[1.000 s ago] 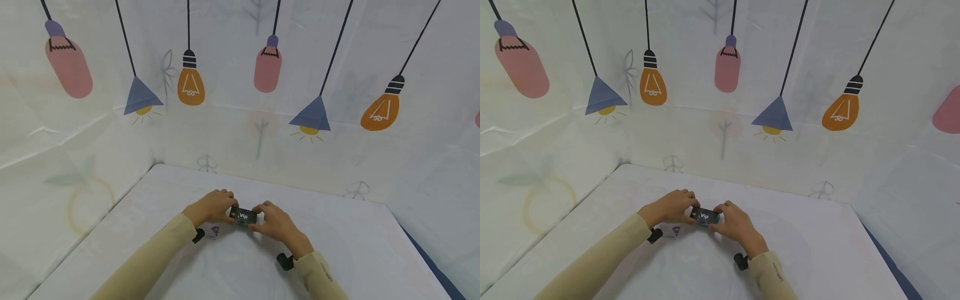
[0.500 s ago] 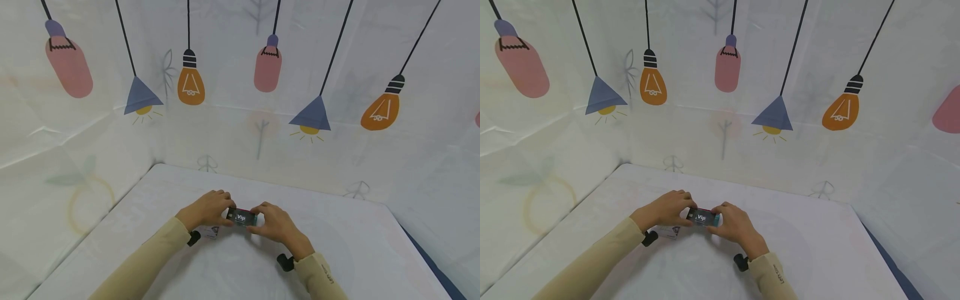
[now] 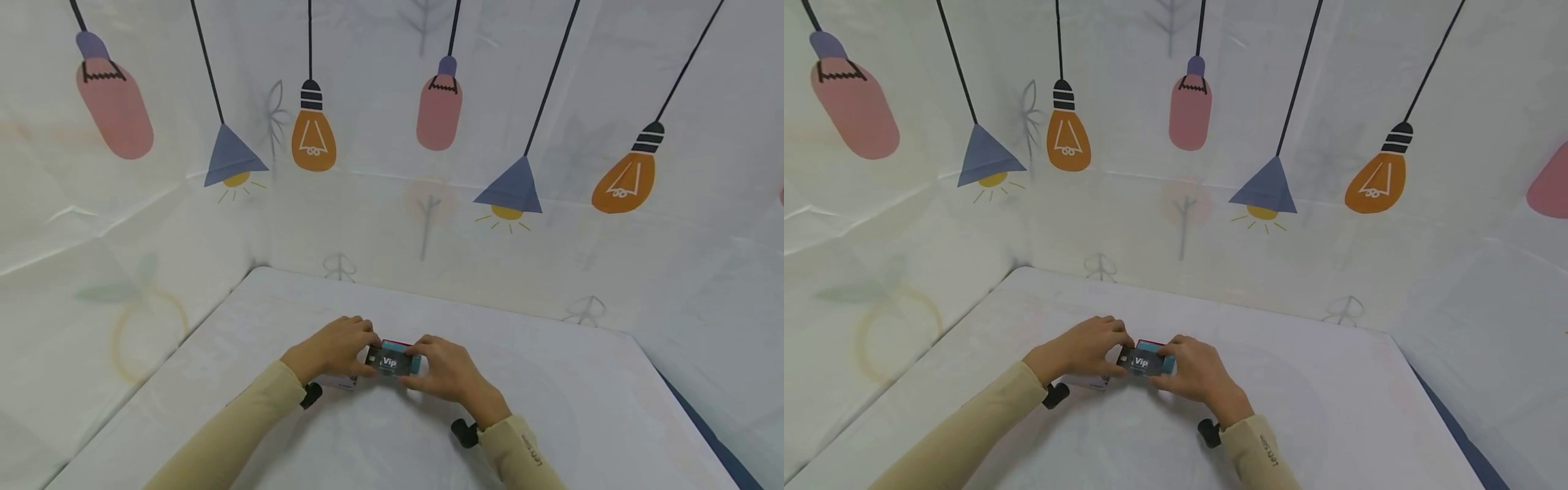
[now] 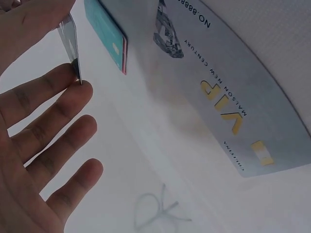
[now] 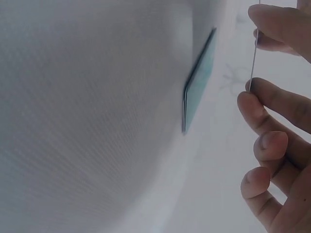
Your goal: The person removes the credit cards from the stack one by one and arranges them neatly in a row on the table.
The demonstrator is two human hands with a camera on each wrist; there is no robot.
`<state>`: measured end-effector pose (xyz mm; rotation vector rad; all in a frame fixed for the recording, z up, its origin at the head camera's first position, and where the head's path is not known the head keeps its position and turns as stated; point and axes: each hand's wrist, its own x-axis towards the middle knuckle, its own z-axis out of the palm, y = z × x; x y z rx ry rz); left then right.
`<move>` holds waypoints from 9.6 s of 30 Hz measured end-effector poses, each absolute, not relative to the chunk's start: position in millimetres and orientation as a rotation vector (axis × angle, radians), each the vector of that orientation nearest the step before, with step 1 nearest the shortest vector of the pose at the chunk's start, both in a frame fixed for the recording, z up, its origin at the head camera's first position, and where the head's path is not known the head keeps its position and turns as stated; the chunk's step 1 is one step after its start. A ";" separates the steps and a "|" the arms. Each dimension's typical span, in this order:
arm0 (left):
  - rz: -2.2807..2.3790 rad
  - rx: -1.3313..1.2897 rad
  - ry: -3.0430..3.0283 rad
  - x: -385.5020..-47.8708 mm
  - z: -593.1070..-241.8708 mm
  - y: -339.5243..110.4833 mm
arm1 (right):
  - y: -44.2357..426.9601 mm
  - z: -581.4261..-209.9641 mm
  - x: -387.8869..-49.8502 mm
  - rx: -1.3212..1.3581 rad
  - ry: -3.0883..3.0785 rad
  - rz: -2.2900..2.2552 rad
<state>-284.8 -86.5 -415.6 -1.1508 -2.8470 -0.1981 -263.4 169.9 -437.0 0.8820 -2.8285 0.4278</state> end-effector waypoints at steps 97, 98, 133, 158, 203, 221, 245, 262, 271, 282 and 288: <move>-0.311 -1.052 -3.022 -320.0 -440.3 -65.2 | 180.1 -454.2 -277.9 0.534 -3.025 0.535; -0.302 -1.057 -3.022 -320.6 -440.2 -64.7 | 179.2 -454.6 -279.2 0.535 -3.029 0.525; -0.123 -1.011 -3.133 -330.7 -437.4 -53.8 | 171.5 -454.1 -293.2 0.589 -3.085 0.451; -0.117 -1.139 -2.936 -321.1 -430.0 -55.3 | 181.3 -448.0 -289.3 0.573 -3.020 0.456; -0.176 -1.242 -2.762 -284.8 -420.0 -34.3 | 226.9 -420.3 -248.2 0.753 -2.920 0.416; -0.132 -1.300 -2.833 -278.6 -435.1 -24.3 | 230.6 -435.5 -241.5 0.754 -3.037 0.447; -0.103 -1.289 -2.895 -275.3 -443.9 -18.7 | 228.6 -444.6 -241.6 0.756 -3.109 0.404; -0.116 -1.288 -2.889 -275.2 -444.0 -19.4 | 226.8 -442.7 -241.4 0.767 -3.133 0.401; -0.208 -1.286 -2.850 -281.9 -436.8 -31.4 | 228.6 -436.3 -244.3 0.724 -3.107 0.414; -0.202 -1.141 -2.854 -301.8 -429.9 -53.3 | 225.1 -434.2 -252.3 0.593 -3.076 0.417; -0.252 -1.062 -2.916 -315.3 -437.3 -60.0 | 221.3 -436.7 -258.9 0.548 -3.090 0.422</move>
